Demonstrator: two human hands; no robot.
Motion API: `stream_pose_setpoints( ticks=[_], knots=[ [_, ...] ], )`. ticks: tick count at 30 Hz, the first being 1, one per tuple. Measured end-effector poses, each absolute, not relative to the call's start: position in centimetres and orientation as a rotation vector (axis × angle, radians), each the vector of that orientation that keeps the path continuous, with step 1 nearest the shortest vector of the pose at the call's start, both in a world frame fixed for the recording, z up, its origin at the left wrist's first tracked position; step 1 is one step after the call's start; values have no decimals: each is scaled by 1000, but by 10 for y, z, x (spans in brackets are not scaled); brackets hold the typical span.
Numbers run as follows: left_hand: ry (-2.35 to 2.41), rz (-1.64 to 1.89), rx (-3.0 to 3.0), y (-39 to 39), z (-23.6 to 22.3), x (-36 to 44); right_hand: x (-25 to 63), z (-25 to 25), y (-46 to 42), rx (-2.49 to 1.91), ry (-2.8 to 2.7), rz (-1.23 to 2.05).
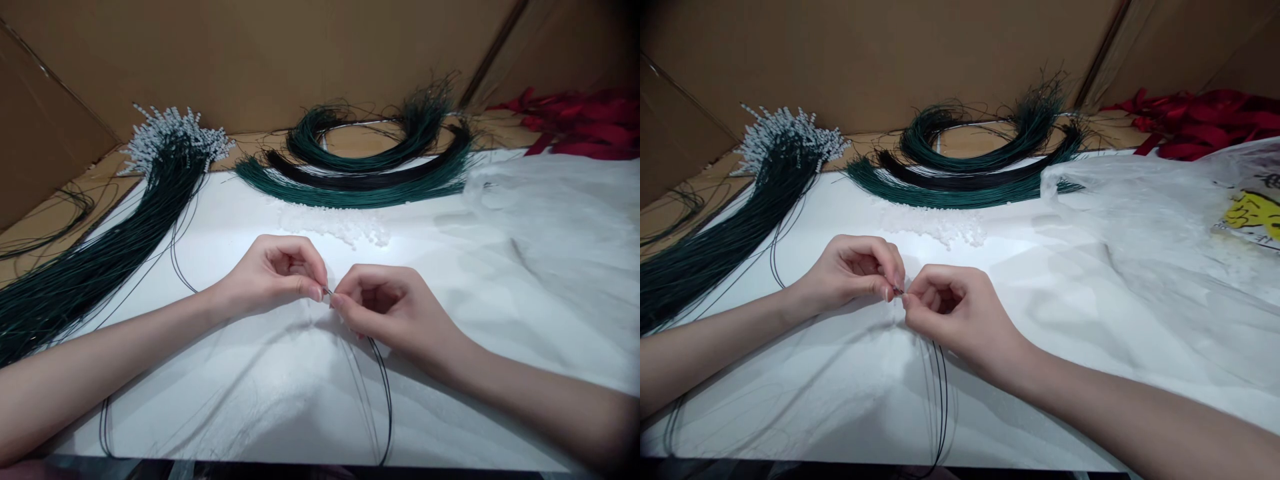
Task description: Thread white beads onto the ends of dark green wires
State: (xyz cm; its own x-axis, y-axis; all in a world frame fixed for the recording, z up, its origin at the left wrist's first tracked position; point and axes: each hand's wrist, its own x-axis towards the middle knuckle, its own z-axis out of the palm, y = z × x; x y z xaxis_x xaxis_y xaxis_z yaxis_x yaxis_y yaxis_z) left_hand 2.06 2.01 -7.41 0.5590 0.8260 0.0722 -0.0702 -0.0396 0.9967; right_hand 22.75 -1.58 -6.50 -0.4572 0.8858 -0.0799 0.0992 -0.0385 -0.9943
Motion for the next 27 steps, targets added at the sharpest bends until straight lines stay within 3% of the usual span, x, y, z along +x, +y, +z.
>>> stream_pose_setpoints(
  ticks=[27],
  knots=[
    [705,851,1538,17,-72,24,226,-67,-17,-1075,-1642,1511]
  ],
)
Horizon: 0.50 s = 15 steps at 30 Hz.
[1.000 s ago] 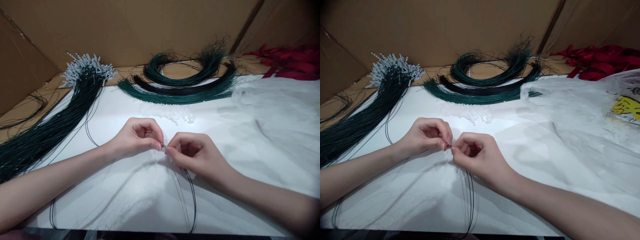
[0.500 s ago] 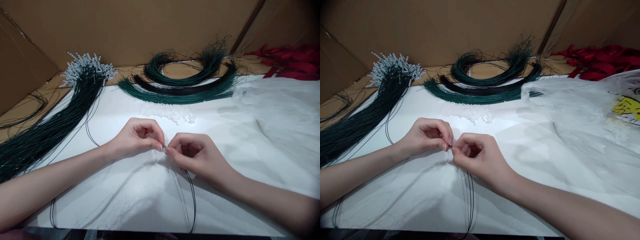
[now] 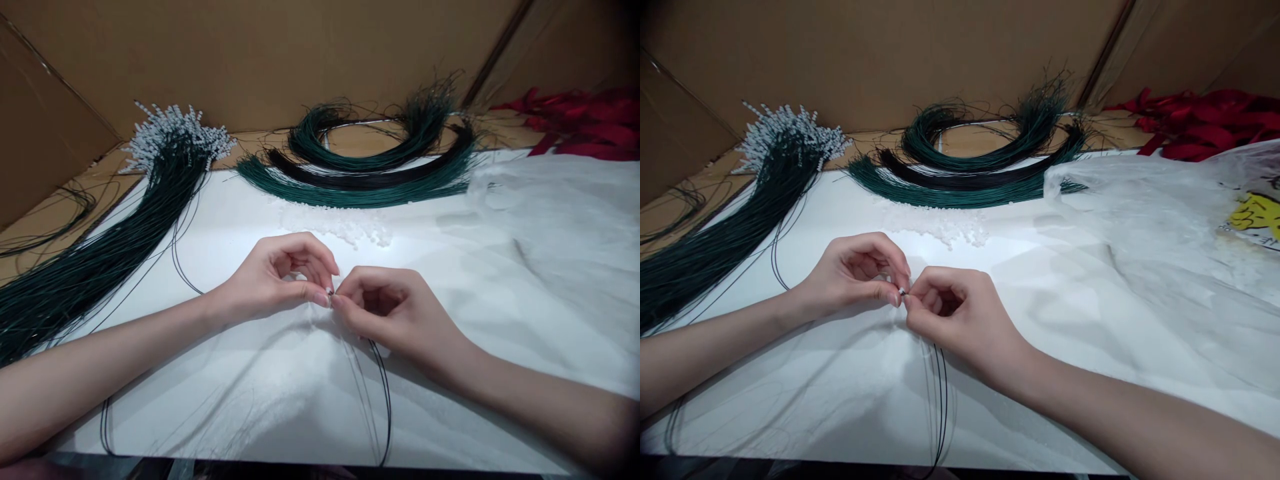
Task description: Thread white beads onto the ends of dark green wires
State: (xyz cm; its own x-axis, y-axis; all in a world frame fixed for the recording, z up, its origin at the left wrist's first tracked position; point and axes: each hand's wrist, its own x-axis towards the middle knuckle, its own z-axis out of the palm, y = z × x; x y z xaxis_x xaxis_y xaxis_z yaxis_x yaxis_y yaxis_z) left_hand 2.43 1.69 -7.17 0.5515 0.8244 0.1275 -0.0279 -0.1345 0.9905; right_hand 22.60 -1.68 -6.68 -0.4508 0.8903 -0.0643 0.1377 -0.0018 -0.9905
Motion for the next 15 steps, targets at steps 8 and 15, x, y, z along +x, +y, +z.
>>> stream_pose_setpoints(
  ticks=[8,15],
  knots=[
    [695,853,1535,16,-74,23,227,-66,-17,-1066,-1658,1501],
    [689,860,1538,17,-73,23,226,-68,-17,-1067,-1659,1501]
  ],
)
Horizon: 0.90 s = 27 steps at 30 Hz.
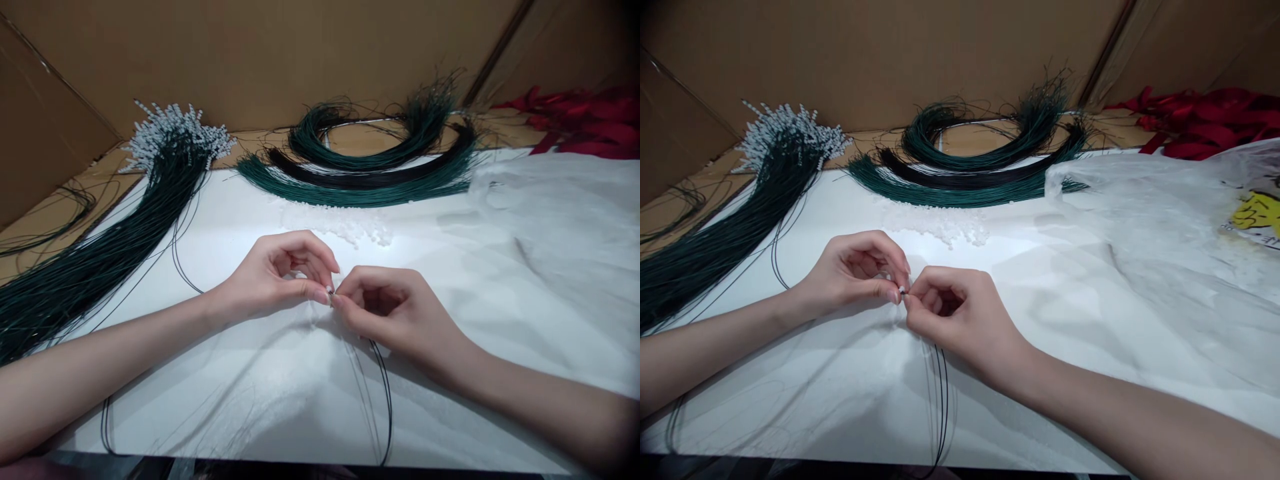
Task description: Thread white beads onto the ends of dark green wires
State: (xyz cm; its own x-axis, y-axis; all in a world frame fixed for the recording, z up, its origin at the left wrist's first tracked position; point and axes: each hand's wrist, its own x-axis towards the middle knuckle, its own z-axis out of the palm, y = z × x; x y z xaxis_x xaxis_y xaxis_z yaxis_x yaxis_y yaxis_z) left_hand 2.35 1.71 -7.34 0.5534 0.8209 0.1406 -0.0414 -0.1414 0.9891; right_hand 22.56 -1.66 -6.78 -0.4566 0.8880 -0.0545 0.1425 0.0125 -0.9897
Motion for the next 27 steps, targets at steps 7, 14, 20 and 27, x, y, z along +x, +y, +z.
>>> stream_pose_setpoints(
  ticks=[7,14,20,27],
  knots=[
    [716,860,1605,16,-73,23,225,-67,-15,-1045,-1656,1476],
    [709,927,1615,16,-74,21,226,-68,-16,-1047,-1514,1530],
    [736,939,1601,12,-72,22,226,-70,-16,-1075,-1435,1546],
    [756,964,1658,9,-72,22,226,-70,-14,-1072,-1426,1522]
  ],
)
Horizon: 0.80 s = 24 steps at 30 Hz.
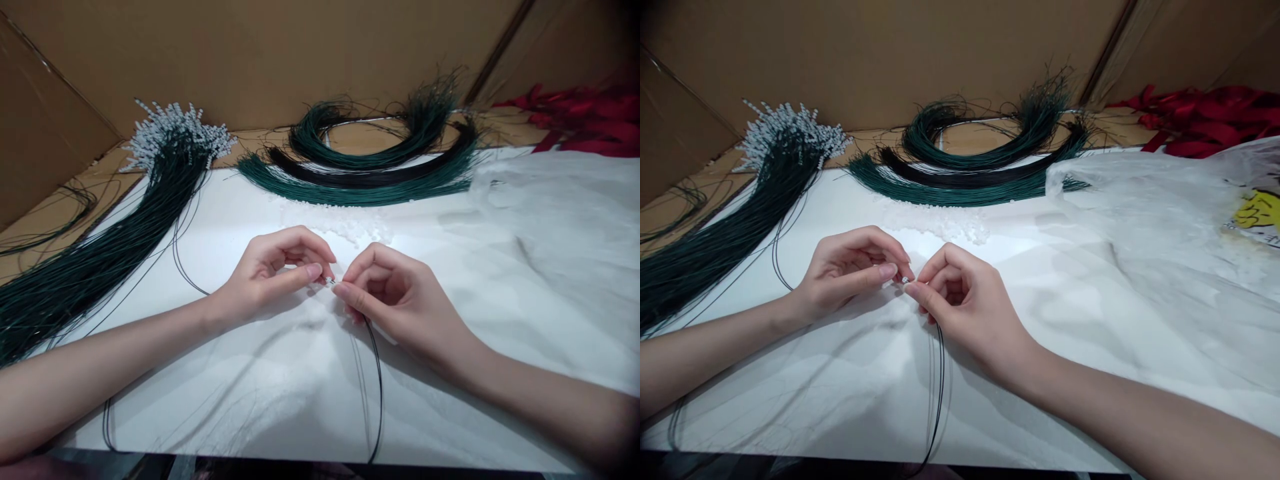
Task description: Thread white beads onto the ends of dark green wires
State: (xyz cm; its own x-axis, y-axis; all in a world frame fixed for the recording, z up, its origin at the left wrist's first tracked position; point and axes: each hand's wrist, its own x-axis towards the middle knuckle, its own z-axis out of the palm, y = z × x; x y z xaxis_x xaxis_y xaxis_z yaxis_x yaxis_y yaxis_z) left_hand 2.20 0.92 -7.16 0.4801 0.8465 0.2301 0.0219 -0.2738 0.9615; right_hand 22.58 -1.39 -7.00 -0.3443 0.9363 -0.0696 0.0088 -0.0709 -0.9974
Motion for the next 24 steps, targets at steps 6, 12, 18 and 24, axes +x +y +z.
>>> stream_pose_setpoints(
  ticks=[6,12,18,24],
  knots=[
    [742,983,1760,10,-74,21,227,-69,-15,-1083,-1439,1523],
    [726,951,1775,9,-71,22,226,-70,-15,-1089,-1460,1514],
    [732,997,1823,8,-72,22,227,-70,-16,-1096,-1490,1491],
    [686,969,1870,9,-71,21,227,-70,-15,-1100,-1517,1483]
  ],
)
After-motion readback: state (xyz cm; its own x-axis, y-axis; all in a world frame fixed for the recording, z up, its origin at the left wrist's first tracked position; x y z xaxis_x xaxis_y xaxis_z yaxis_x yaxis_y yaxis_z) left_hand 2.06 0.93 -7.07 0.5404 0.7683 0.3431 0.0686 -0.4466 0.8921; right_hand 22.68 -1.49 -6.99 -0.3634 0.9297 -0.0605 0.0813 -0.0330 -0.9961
